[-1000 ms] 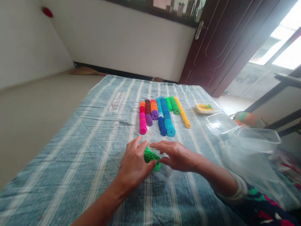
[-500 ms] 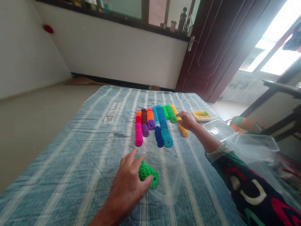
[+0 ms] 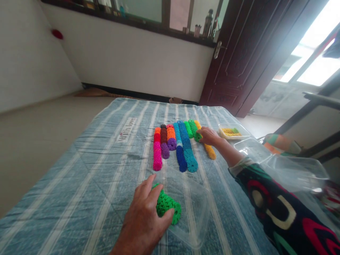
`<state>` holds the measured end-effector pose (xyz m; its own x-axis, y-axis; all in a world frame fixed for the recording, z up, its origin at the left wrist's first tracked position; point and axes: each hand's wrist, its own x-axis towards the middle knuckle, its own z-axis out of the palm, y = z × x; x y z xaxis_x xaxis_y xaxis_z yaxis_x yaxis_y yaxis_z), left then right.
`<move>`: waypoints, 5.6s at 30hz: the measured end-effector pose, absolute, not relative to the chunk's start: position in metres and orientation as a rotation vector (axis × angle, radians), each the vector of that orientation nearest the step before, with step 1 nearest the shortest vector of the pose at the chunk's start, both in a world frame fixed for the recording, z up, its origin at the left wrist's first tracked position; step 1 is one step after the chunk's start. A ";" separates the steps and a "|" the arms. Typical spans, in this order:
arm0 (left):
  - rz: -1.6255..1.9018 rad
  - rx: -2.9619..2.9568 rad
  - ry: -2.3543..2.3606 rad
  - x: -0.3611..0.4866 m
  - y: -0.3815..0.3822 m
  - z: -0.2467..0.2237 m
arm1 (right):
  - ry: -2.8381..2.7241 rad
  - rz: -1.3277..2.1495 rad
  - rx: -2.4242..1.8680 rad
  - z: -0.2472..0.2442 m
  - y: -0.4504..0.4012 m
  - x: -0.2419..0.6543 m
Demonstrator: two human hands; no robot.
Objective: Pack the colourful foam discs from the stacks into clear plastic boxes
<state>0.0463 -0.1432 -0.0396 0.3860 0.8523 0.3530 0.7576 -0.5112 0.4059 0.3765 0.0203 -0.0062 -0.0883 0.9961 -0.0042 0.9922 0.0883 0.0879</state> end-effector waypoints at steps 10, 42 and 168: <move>0.743 2.501 1.439 0.049 -0.144 -0.035 | 2.338 0.125 2.101 -0.005 0.017 0.374; 0.655 2.375 1.420 0.061 -0.149 -0.017 | 3.049 -0.727 1.114 0.006 -0.165 0.258; 0.712 2.663 1.386 0.066 -0.158 -0.023 | 2.439 -0.117 2.439 0.024 0.019 0.376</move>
